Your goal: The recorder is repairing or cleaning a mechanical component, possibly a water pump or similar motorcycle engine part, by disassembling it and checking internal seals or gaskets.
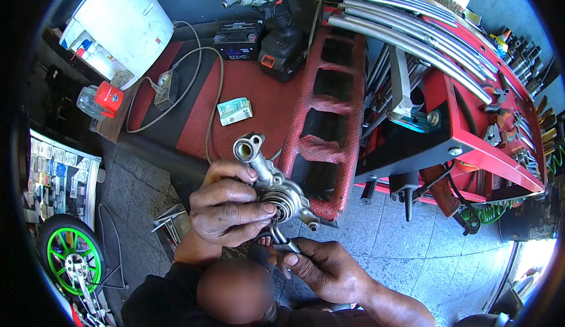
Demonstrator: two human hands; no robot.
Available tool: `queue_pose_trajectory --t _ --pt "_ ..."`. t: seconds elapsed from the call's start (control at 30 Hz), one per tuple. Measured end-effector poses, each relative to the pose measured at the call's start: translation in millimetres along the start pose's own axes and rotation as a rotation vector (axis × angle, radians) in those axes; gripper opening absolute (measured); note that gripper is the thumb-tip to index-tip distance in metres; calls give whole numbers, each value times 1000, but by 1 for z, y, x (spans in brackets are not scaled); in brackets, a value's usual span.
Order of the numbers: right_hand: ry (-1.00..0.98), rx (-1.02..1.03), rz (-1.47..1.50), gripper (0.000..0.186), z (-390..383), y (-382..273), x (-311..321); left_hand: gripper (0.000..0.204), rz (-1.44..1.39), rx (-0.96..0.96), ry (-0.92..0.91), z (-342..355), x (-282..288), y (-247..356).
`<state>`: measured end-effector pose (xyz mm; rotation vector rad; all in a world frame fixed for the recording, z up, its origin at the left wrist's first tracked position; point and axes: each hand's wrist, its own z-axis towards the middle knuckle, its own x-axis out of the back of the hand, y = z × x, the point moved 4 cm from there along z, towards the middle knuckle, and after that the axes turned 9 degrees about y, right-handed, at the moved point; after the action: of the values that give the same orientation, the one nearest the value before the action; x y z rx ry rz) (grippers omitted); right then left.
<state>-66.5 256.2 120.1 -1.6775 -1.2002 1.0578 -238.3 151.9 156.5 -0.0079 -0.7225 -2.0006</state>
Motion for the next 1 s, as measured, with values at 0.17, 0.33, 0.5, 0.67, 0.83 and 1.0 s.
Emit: queue_pose_trajectory --t 0.17,0.33,0.5,0.67,0.83,1.0 --pt "6 -41 11 39 -1 -1 0 37 -3 6 -8 0 0 1" --pt "-18 -96 107 41 1 -2 1 37 11 31 -45 2 1 3" --pt "-4 -87 71 43 1 -2 -2 35 22 41 -56 5 3 5" --pt "-4 -153 -49 46 -1 -10 1 32 18 97 -131 17 5 10" --pt "11 -126 -23 47 -1 -13 -1 21 123 233 -94 25 5 12" --pt "33 -158 -46 48 -1 -12 0 25 160 253 -164 31 6 14"
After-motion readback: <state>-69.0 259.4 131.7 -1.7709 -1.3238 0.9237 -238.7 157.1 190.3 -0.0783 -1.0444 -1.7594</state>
